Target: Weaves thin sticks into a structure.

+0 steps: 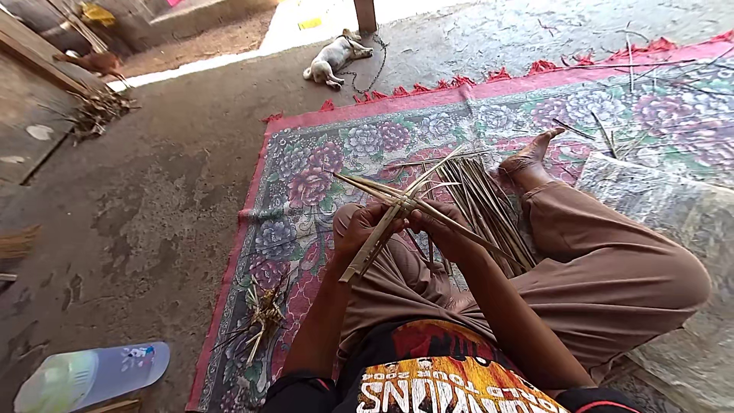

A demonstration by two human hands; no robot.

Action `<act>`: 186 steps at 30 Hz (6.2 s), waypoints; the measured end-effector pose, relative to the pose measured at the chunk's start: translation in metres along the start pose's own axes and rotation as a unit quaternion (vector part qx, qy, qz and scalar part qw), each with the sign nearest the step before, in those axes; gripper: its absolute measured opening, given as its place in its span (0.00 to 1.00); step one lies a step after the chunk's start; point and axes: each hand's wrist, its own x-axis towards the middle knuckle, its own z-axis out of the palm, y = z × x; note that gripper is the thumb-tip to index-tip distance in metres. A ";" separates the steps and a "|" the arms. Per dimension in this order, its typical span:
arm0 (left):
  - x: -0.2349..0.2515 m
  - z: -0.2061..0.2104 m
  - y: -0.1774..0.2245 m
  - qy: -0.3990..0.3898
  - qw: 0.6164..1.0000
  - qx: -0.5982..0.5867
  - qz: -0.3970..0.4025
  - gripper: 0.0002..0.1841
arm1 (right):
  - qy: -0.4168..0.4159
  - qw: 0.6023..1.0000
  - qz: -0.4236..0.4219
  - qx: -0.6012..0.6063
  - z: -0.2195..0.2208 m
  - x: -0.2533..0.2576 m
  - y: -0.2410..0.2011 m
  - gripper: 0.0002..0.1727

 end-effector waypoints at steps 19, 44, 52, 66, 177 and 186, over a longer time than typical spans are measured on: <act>0.003 0.025 0.007 0.016 0.999 0.030 0.024 0.11 | 0.013 0.995 -0.072 -0.062 0.002 -0.002 -0.012 0.23; -0.001 0.034 -0.017 -0.039 0.984 -0.175 -0.008 0.26 | 0.199 0.975 -0.098 0.027 0.023 0.000 -0.005 0.16; 0.015 0.046 0.015 0.078 0.979 -0.132 -0.137 0.22 | 0.146 0.981 -0.122 -0.039 0.022 -0.001 -0.002 0.11; 0.014 0.069 0.004 0.152 0.983 -0.098 -0.026 0.08 | 0.235 0.968 -0.092 -0.007 0.034 0.000 0.002 0.08; 0.019 0.040 0.018 0.100 0.992 0.071 -0.015 0.04 | 0.094 0.977 -0.049 -0.186 0.004 -0.002 -0.019 0.07; 0.020 0.031 0.020 0.054 0.991 0.114 -0.036 0.02 | 0.009 0.983 -0.008 -0.181 -0.006 -0.003 -0.024 0.07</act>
